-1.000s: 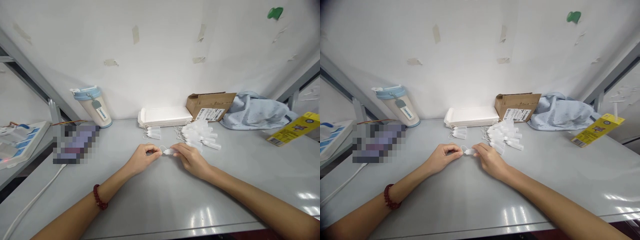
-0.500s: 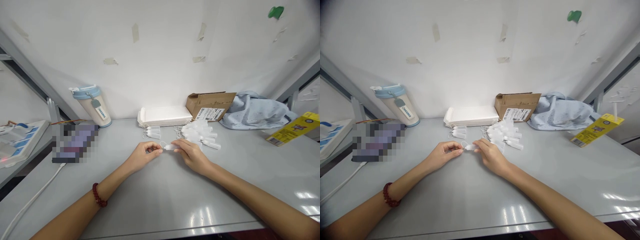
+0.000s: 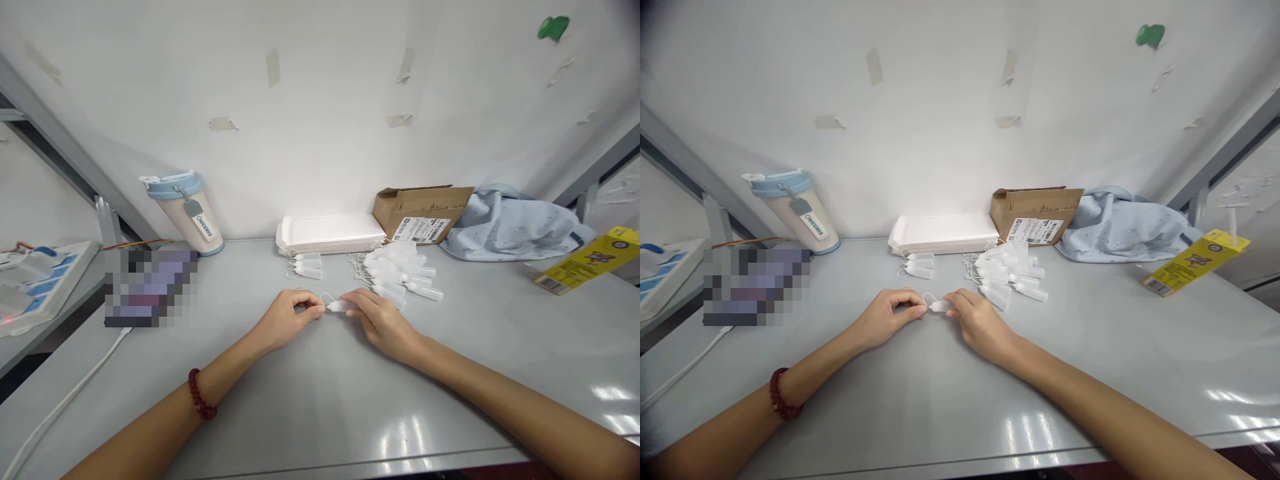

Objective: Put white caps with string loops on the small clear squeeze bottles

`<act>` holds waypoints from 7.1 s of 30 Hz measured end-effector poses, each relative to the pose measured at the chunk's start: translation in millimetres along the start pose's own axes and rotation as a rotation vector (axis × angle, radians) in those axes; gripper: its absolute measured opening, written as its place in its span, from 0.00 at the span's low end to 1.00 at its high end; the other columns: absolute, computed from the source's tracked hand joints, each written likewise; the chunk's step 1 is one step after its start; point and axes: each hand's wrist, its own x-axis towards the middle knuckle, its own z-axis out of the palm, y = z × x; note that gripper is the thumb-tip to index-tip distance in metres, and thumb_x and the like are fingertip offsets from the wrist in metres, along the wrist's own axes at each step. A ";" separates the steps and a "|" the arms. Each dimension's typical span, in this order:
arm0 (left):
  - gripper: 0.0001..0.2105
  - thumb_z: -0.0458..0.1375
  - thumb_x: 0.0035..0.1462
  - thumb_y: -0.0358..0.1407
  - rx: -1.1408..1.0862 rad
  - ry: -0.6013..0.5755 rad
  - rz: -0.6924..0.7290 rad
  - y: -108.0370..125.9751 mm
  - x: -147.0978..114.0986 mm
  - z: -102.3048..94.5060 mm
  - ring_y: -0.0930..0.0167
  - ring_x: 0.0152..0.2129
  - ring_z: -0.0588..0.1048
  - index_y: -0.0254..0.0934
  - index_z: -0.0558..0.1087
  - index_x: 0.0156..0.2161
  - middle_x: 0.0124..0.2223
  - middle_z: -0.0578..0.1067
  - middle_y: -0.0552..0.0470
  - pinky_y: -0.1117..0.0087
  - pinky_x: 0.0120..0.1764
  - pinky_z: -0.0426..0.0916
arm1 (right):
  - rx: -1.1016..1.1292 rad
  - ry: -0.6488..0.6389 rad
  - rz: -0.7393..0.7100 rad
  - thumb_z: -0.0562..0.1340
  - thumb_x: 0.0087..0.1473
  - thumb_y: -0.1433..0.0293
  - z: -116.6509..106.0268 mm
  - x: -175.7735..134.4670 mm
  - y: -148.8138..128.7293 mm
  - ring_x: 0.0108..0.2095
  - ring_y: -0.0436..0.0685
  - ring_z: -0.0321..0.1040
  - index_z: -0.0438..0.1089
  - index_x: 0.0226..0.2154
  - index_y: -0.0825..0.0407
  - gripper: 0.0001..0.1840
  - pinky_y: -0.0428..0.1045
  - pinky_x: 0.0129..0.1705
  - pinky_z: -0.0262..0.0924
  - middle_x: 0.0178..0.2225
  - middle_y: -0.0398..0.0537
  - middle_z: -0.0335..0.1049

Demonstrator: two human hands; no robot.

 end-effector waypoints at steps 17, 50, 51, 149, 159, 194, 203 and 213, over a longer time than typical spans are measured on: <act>0.13 0.53 0.53 0.43 -0.095 -0.039 -0.071 -1.7 3.4 -5.1 0.71 0.29 0.69 0.36 0.73 0.33 0.31 0.74 0.52 0.71 0.33 0.63 | 0.004 0.052 -0.001 0.51 0.58 0.74 -5.6 4.9 3.3 0.36 0.57 0.67 0.61 0.45 0.52 0.12 0.53 0.36 0.65 0.37 0.54 0.68; 0.11 0.49 0.54 0.41 0.494 0.300 -0.123 -16.4 6.0 -25.2 0.68 0.25 0.71 0.37 0.71 0.32 0.28 0.74 0.52 0.70 0.29 0.60 | -0.552 0.093 0.350 0.55 0.56 0.71 -35.9 12.7 47.4 0.39 0.63 0.64 0.67 0.42 0.51 0.11 0.54 0.35 0.52 0.36 0.53 0.70; 0.11 0.49 0.55 0.41 0.527 0.317 -0.121 -16.1 5.1 -23.6 0.67 0.26 0.71 0.37 0.70 0.33 0.29 0.74 0.51 0.70 0.29 0.61 | -0.546 0.104 0.342 0.55 0.56 0.71 -35.9 12.6 47.6 0.39 0.63 0.64 0.67 0.42 0.51 0.11 0.54 0.35 0.52 0.36 0.53 0.70; 0.05 0.54 0.57 0.34 0.605 0.190 0.381 -11.9 -1.8 5.6 0.73 0.26 0.72 0.35 0.71 0.36 0.33 0.74 0.50 0.72 0.29 0.66 | -0.074 0.172 -0.021 0.56 0.56 0.73 -9.1 2.0 9.3 0.35 0.56 0.71 0.67 0.41 0.51 0.09 0.52 0.36 0.68 0.36 0.51 0.74; 0.07 0.51 0.59 0.31 0.583 0.233 0.436 -16.3 -1.9 8.7 0.72 0.26 0.71 0.35 0.71 0.34 0.30 0.74 0.51 0.72 0.30 0.65 | -0.071 0.168 -0.031 0.56 0.57 0.71 -10.0 1.7 6.7 0.33 0.56 0.71 0.67 0.40 0.52 0.08 0.52 0.34 0.68 0.34 0.50 0.74; 0.13 0.47 0.58 0.38 0.437 0.225 0.154 -10.4 4.6 -24.0 0.73 0.22 0.66 0.36 0.70 0.28 0.26 0.71 0.54 0.74 0.26 0.58 | -0.486 -0.003 0.283 0.57 0.54 0.73 -38.7 13.3 37.5 0.40 0.61 0.65 0.67 0.36 0.53 0.06 0.54 0.40 0.58 0.38 0.52 0.71; 0.16 0.48 0.54 0.44 0.501 0.115 -0.134 -12.3 7.5 -36.2 0.71 0.20 0.64 0.36 0.70 0.24 0.21 0.68 0.55 0.72 0.24 0.54 | -0.623 -0.123 0.515 0.58 0.54 0.68 -41.6 15.3 31.4 0.43 0.65 0.63 0.66 0.38 0.57 0.10 0.54 0.39 0.58 0.39 0.58 0.67; 0.16 0.49 0.54 0.44 0.484 0.252 -0.133 -15.3 8.0 -34.8 0.73 0.19 0.61 0.37 0.63 0.20 0.19 0.63 0.57 0.73 0.24 0.53 | -0.416 0.033 0.423 0.55 0.57 0.68 -38.2 16.3 27.9 0.34 0.59 0.67 0.65 0.35 0.55 0.07 0.52 0.34 0.61 0.37 0.54 0.67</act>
